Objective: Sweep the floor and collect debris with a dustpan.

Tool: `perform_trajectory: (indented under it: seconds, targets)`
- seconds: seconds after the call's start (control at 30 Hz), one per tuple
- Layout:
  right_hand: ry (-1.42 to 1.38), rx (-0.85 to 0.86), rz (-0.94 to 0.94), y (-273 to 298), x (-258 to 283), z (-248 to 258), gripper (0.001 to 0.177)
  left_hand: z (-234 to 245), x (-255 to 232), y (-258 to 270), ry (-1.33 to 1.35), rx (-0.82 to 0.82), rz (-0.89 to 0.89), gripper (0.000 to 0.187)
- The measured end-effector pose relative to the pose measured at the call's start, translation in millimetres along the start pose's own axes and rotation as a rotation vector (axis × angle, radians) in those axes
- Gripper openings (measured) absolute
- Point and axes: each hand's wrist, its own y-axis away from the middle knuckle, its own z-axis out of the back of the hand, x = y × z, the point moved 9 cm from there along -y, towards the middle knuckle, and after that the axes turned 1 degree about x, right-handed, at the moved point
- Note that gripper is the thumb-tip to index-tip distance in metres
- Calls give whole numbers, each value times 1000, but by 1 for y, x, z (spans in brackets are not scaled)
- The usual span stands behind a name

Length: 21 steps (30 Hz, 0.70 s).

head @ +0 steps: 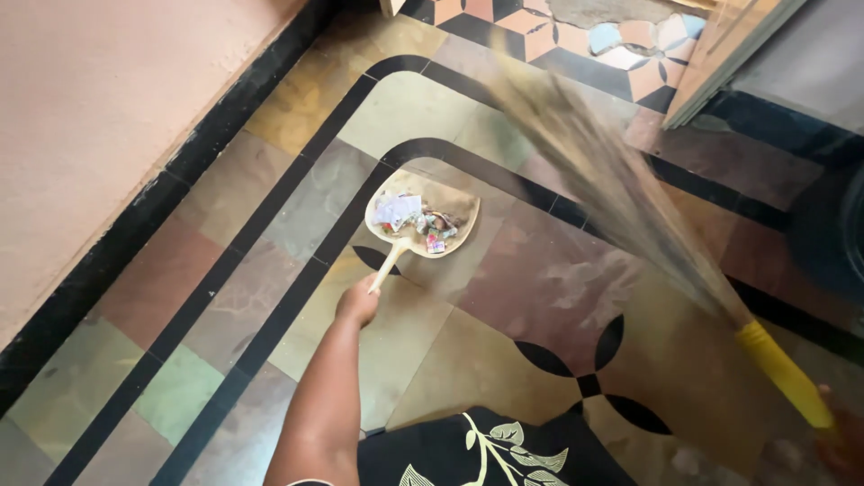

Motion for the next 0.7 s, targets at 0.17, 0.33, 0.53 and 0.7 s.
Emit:
perform_trajectory:
  seconds: [0.17, 0.33, 0.53, 0.7]
  targets:
    - [63, -11, -25, -6, 32, -10, 85, 10, 33, 5, 58, -43, -19, 46]
    - [124, -17, -60, -34, 60, 9, 86, 53, 24, 20, -17, -42, 11, 42]
    - [179, -38, -110, -43, 138, -10, 87, 86, -4, 36, -80, 28, 223, 41]
    - [250, -43, -109, -45, 69, 15, 88, 53, 46, 5, -45, 6, 172, 40]
